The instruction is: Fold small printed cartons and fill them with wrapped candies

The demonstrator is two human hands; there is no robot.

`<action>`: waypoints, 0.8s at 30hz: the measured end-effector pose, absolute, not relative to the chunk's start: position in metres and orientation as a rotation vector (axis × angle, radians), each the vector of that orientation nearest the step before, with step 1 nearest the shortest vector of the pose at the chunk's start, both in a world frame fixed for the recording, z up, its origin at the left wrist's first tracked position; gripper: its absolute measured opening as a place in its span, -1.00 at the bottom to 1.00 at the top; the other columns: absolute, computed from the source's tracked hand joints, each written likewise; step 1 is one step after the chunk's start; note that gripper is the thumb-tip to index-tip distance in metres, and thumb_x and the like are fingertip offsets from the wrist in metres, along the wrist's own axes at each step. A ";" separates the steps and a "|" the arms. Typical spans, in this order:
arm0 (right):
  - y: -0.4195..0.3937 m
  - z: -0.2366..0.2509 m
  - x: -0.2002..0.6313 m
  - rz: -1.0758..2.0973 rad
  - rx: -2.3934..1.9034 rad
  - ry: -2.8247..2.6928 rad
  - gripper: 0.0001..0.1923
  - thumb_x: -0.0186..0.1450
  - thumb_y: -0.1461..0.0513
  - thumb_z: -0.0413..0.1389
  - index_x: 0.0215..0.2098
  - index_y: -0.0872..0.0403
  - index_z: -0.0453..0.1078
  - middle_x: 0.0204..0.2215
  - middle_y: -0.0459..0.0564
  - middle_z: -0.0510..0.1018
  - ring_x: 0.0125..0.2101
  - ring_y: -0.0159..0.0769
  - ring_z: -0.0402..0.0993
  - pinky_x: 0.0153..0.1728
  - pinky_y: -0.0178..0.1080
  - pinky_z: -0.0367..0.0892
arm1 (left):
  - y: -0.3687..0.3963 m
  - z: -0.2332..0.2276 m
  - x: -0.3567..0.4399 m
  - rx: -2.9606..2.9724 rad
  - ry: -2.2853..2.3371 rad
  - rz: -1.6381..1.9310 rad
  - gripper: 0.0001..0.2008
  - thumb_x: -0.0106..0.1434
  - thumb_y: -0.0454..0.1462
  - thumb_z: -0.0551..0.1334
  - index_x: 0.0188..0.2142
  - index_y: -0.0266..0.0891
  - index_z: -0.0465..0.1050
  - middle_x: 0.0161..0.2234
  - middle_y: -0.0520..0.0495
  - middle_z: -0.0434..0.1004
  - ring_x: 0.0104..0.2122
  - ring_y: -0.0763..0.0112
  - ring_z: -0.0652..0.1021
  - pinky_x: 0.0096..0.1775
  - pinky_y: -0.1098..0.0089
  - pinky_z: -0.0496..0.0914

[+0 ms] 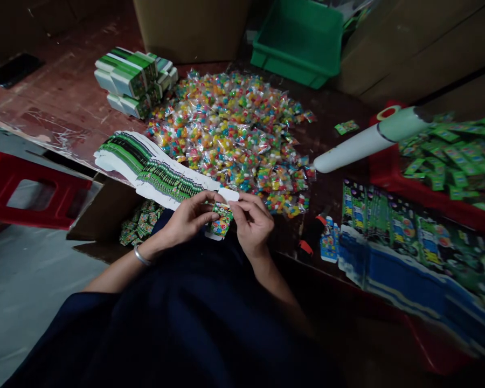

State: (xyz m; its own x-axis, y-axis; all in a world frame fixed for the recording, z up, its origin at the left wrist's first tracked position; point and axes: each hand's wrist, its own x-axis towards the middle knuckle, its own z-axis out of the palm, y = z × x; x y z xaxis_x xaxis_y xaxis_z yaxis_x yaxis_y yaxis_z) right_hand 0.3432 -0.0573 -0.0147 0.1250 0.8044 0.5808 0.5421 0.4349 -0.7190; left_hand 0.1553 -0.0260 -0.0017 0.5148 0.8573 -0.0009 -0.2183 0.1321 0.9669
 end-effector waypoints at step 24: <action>-0.039 0.016 0.361 1.117 -1.224 -1.338 -0.86 0.25 0.17 0.36 -0.42 0.02 0.54 -0.48 -0.14 0.60 -0.45 -0.35 0.49 -0.37 -0.27 0.41 | -0.032 0.007 0.154 1.348 0.760 0.937 -0.62 0.30 -0.34 0.36 0.08 -0.21 0.39 -0.11 -0.10 0.51 -0.11 0.33 0.60 -0.05 0.34 0.62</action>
